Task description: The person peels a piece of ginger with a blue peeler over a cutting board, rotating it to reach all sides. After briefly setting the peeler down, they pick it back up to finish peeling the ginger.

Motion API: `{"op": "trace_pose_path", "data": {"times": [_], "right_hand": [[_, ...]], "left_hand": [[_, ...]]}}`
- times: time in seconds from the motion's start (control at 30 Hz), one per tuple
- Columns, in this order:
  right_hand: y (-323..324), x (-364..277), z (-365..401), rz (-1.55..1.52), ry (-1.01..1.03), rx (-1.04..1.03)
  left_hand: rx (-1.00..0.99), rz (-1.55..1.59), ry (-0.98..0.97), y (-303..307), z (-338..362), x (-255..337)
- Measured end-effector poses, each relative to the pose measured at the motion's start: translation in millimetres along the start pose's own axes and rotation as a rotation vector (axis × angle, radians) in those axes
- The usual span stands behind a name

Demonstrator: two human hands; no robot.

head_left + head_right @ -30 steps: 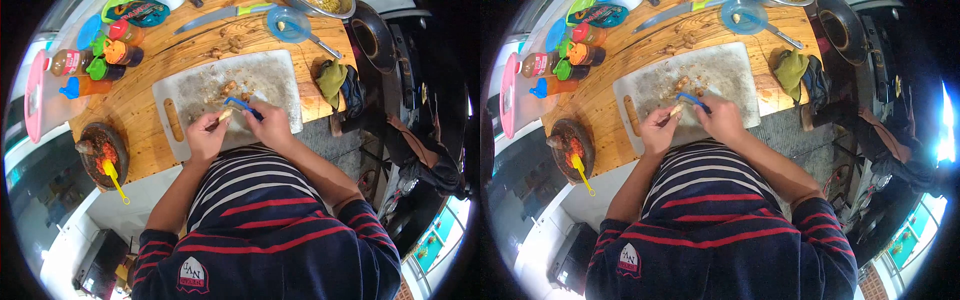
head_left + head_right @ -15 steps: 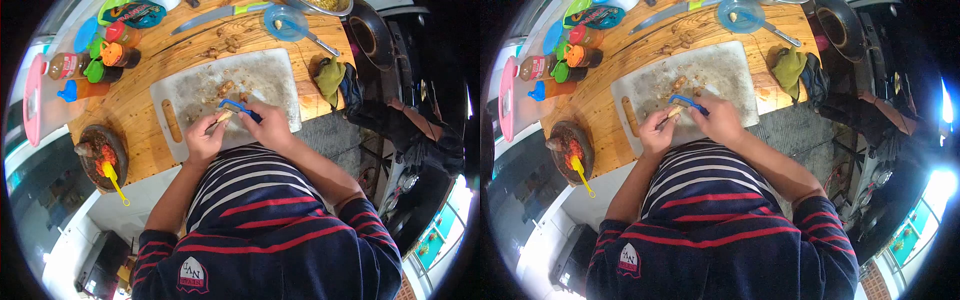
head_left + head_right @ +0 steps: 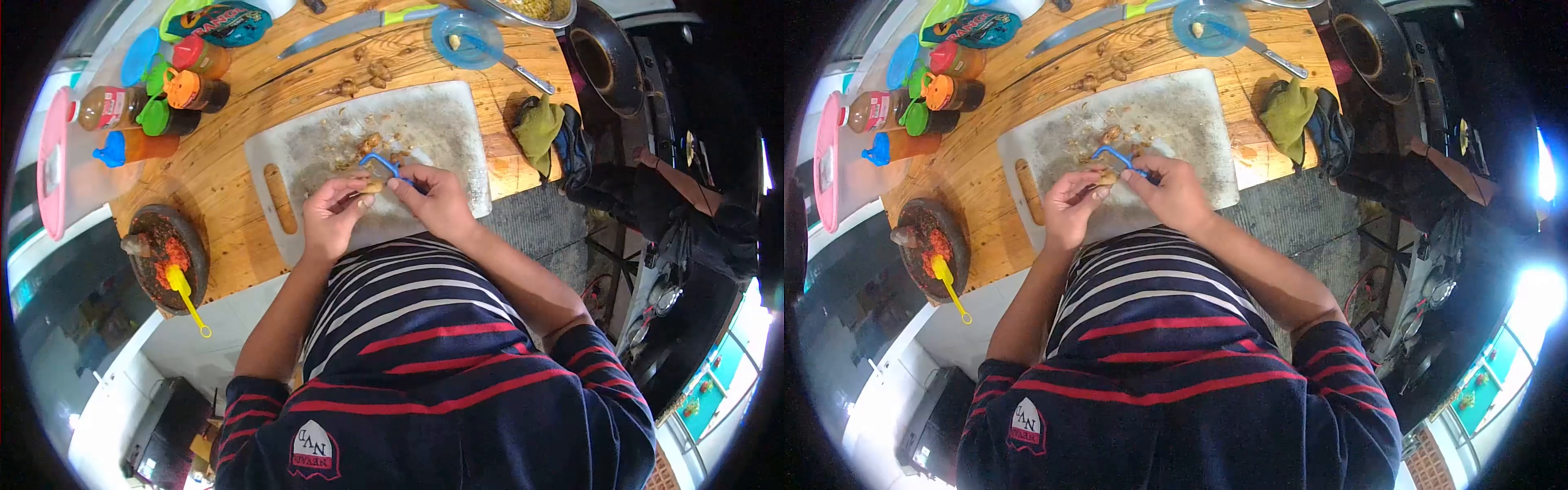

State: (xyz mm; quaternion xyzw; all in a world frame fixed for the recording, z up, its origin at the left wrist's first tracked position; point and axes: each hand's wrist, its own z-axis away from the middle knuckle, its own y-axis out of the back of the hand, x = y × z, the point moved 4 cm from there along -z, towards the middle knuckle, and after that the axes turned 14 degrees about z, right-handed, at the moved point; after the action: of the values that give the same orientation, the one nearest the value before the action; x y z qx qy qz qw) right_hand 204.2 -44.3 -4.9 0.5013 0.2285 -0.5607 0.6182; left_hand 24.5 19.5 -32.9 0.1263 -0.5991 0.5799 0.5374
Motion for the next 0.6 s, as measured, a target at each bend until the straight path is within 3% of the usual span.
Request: {"op": "trace_pose_path", "data": {"times": [0.13, 0.2, 0.33, 0.4, 0.53, 0.6], "right_hand": [[-4.6, -7.8, 2.0, 0.056, 0.092, 0.011], [-8.3, -4.7, 1.7, -0.047, 0.043, -0.017], [-11.7, 2.1, -1.3, -0.142, -0.027, -0.07], [-11.6, 3.0, -2.6, -0.115, 0.003, -0.059], [-4.6, 0.4, -1.7, -0.086, -0.004, 0.006], [2.5, -10.5, 2.2, 0.136, 0.099, 0.096]], "left_hand": [[0.036, 0.042, 0.033, 2.4, -6.4, 2.8], [0.137, 0.263, 0.061, -6.4, -7.2, 5.3], [0.147, 0.335, 0.142, -2.7, -4.0, -3.5], [0.174, 0.431, 0.229, -5.6, -3.5, -5.2], [0.25, 0.428, 0.158, -10.6, -4.4, 0.8], [0.298, 0.37, 0.191, -6.9, -6.0, -0.9]]}}
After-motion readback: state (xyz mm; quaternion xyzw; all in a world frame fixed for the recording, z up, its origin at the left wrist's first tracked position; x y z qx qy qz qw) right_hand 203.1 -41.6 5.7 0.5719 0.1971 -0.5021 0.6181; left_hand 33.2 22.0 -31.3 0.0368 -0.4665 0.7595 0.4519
